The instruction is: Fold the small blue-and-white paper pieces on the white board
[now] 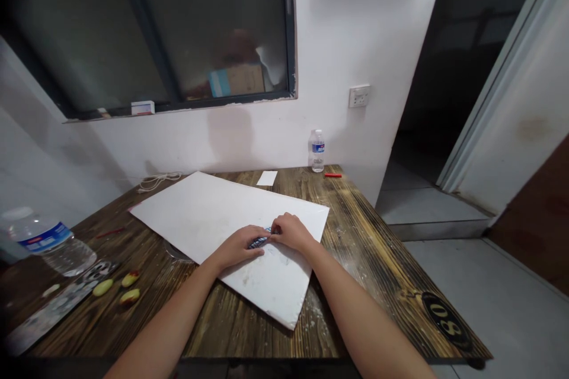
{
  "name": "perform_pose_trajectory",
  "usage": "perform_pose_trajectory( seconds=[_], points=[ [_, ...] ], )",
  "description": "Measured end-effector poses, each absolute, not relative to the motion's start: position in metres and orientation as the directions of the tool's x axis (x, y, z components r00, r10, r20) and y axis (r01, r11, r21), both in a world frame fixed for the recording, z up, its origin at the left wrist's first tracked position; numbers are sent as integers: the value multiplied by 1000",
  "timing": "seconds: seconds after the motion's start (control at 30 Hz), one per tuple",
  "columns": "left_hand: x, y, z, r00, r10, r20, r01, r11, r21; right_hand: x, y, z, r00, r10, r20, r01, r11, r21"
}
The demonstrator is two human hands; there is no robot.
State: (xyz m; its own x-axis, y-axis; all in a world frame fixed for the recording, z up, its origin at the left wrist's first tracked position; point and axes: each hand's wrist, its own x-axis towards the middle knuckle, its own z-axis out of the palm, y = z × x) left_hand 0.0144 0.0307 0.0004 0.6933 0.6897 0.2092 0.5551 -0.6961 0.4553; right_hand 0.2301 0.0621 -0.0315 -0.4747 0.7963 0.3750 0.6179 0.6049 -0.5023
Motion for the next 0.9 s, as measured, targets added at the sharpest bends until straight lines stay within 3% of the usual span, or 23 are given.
perform_pose_trajectory(
  seconds=[0.23, 0.43, 0.6, 0.9],
  points=[
    [6, 43, -13, 525, 790, 317, 701, -613, 365, 233, 64, -28, -553, 750, 362, 484, 643, -593],
    [3, 48, -20, 438, 845, 307, 778, -527, 342, 229, 65, -30, -710, 590, 384, 345, 768, -540],
    [8, 41, -17, 574, 783, 240, 664, -617, 422, 225, 66, -38, -645, 628, 436, 403, 764, -504],
    [11, 33, -6, 663, 725, 188, 564, -648, 512, 230, 62, -31, -421, 790, 447, 647, 606, -462]
  ],
)
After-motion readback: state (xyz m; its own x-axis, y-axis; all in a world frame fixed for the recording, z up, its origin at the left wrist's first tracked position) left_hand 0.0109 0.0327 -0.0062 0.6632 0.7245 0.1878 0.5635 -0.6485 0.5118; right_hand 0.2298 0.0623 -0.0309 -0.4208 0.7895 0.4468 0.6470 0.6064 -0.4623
